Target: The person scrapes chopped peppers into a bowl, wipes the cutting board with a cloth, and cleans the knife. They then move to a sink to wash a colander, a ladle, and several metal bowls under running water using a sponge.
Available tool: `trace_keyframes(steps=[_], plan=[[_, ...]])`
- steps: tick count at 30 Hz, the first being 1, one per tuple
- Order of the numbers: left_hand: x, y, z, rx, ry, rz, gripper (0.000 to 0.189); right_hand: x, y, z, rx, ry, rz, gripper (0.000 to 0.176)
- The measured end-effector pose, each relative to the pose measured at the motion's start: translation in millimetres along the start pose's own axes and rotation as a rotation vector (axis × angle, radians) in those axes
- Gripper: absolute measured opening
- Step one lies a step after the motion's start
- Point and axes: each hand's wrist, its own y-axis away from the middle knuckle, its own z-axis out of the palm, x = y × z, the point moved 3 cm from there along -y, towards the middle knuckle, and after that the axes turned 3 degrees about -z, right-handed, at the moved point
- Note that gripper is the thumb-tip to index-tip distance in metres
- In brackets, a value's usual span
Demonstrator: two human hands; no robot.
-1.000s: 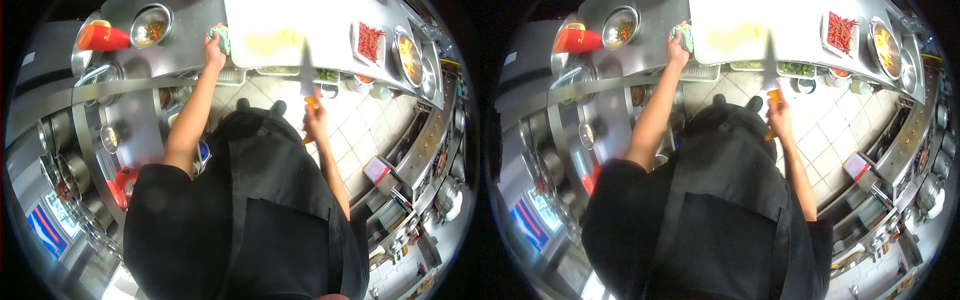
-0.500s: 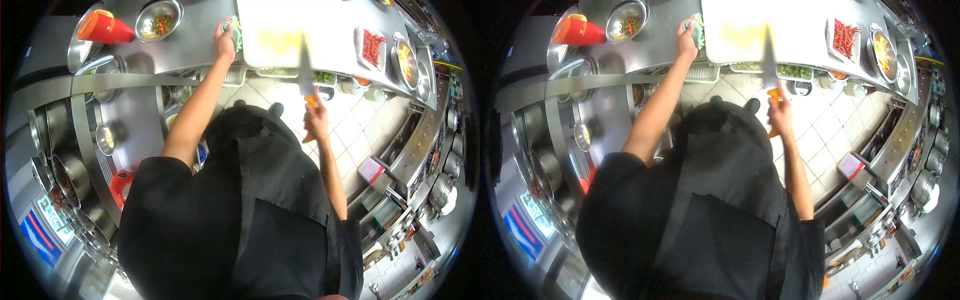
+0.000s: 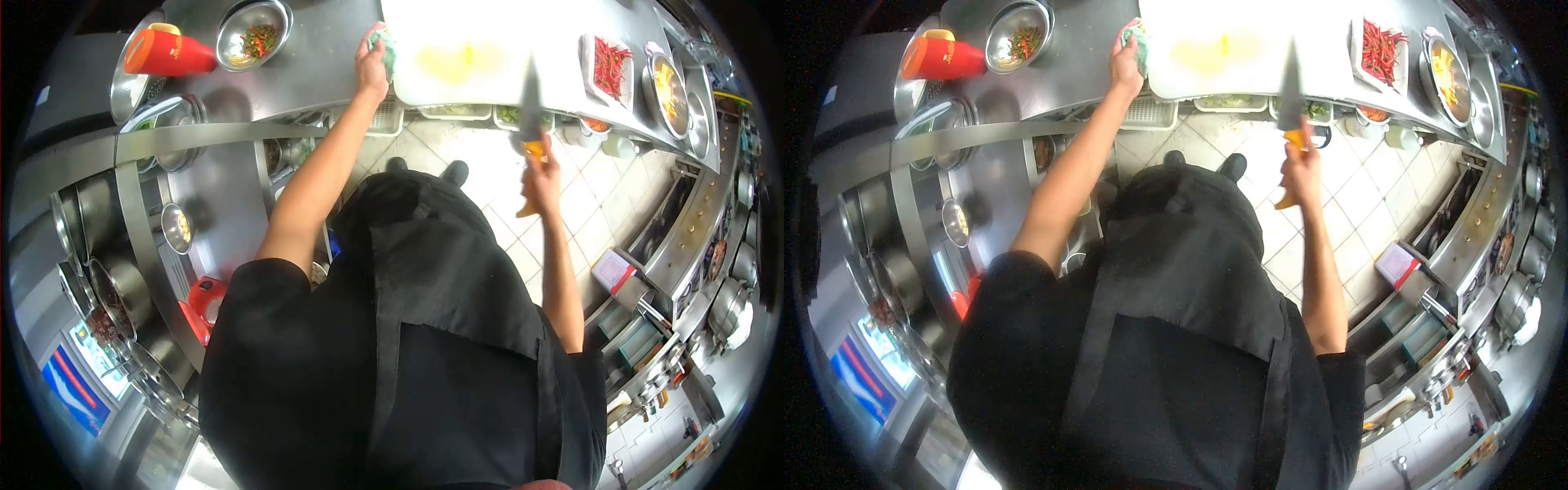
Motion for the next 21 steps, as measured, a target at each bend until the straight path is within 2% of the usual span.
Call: trace_keyframes(steps=[2,5,6,8,10,11,12,13,14,15,16,18,20,21], plan=[[2.1,-1.8,4.0,0.019,0.034,-0.016,0.029,-18.1,18.1,39.2,-0.13,0.088,-0.026,0.055],[-1.9,-5.5,-2.2,-0.026,0.023,0.011,0.03,-21.5,14.1,26.9,-0.171,0.08,0.011,0.054],[-0.1,-4.3,0.6,-0.026,0.023,0.01,0.03,-10.2,7.8,10.2,-0.097,-0.007,0.011,0.056],[6.0,0.8,4.1,-0.015,0.104,-0.03,0.029,-6.8,2.7,-21.6,0.032,0.058,-0.016,0.056],[2.8,0.5,0.7,0.019,0.071,-0.006,0.03,3.6,4.0,-3.6,-0.005,-0.147,-0.035,0.056],[1.4,-1.8,2.0,0.037,0.046,0.021,0.031,6.6,5.8,11.3,-0.016,0.076,0.049,0.057],[4.4,-6.4,5.7,0.029,0.047,0.031,0.031,-1.6,15.5,35.7,-0.128,0.028,0.028,0.057],[5.0,-3.3,6.2,0.021,0.073,0.017,0.031,-14.3,18.3,44.3,-0.149,0.092,-0.001,0.056],[4.7,1.7,6.5,0.018,0.101,-0.001,0.032,-25.9,21.6,46.2,-0.171,0.158,-0.025,0.056],[5.4,-4.2,7.7,0.013,0.101,0.013,0.032,-25.5,18.7,33.1,-0.193,0.069,-0.009,0.056],[3.1,-8.0,4.3,0.015,0.041,0.036,0.032,-2.6,7.5,13.4,-0.082,-0.025,0.06,0.057],[-1.0,-7.8,-4.3,0.042,-0.008,0.047,0.032,-7.6,3.3,-23.1,0.037,0.004,-0.012,0.057],[-6.5,-7.7,-5.9,0.028,-0.036,0.023,0.032,0.1,-2.8,-10.7,0.025,-0.056,-0.001,0.057],[-8.3,-4.2,-5.5,0.028,-0.031,0.016,0.032,-9.0,-1.0,8.8,-0.022,0.085,0.034,0.058]])
